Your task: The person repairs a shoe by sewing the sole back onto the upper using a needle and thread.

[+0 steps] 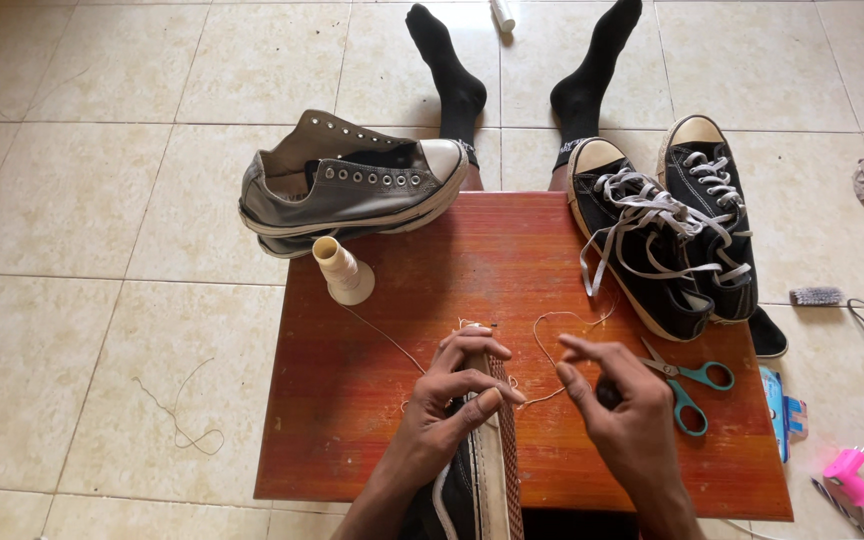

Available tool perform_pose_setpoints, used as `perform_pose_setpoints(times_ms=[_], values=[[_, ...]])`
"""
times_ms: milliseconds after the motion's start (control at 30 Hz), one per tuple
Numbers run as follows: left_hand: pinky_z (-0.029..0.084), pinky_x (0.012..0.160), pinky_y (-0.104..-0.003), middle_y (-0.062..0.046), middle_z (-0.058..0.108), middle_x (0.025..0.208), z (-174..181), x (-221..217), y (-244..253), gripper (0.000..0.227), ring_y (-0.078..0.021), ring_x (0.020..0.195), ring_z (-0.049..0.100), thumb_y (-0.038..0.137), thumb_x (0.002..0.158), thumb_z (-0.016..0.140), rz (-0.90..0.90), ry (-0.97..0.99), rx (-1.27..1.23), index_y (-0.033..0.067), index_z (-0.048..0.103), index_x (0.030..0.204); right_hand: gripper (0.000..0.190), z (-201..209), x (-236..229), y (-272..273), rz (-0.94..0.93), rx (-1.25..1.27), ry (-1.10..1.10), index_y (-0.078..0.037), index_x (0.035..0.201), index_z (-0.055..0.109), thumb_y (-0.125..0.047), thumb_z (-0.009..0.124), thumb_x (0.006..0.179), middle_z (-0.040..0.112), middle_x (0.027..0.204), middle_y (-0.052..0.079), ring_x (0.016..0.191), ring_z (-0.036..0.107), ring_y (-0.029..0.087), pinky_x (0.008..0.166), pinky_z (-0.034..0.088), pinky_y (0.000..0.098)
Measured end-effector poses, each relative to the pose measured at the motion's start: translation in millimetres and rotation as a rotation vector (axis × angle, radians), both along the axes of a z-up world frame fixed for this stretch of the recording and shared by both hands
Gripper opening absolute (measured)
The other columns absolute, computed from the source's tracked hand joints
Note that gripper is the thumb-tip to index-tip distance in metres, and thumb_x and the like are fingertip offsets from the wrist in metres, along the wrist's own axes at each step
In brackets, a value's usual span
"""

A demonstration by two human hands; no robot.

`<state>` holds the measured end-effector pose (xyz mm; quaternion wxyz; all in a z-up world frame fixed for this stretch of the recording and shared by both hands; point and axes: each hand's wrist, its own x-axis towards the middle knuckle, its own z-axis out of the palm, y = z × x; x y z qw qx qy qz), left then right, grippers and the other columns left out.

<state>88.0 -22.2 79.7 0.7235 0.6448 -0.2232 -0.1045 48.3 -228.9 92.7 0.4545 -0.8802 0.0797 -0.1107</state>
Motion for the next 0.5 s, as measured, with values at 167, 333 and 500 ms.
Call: perform_pose_setpoints(times_ms=[167,333,500], values=[[0.025,0.125,-0.047,-0.006,0.064,0.124,2,-1,-6,0.023,-0.0231,0.133,0.050,0.037,0.099,0.063,0.049,0.070,-0.167,0.0196,0.079,0.098,0.016,-6,-9,9,0.104,0.071,-0.121,-0.010,0.103,0.080,-0.011,0.076,0.087,0.071,0.089,-0.001,0.046,0.033,0.002,0.045,0.030,0.0188],[0.030,0.123,-0.050,-0.010,0.065,0.120,2,-6,-9,0.023,-0.0280,0.133,0.053,0.034,0.100,0.062,0.076,0.128,-0.317,0.0172,0.076,0.092,0.010,-6,-16,16,0.154,0.116,-0.144,-0.010,0.096,0.080,-0.011,0.076,0.087,0.072,0.088,-0.001,0.046,0.032,0.001,0.045,0.029,0.0179],[0.033,0.123,-0.048,-0.007,0.065,0.121,2,-5,-11,0.025,-0.0274,0.135,0.052,0.037,0.102,0.060,0.085,0.056,-0.232,0.0193,0.078,0.098,0.033,-8,-18,10,0.374,-0.173,-0.244,-0.022,0.121,0.075,-0.020,0.076,0.088,0.069,0.104,-0.001,0.039,0.039,0.006,0.046,0.041,0.0212]])
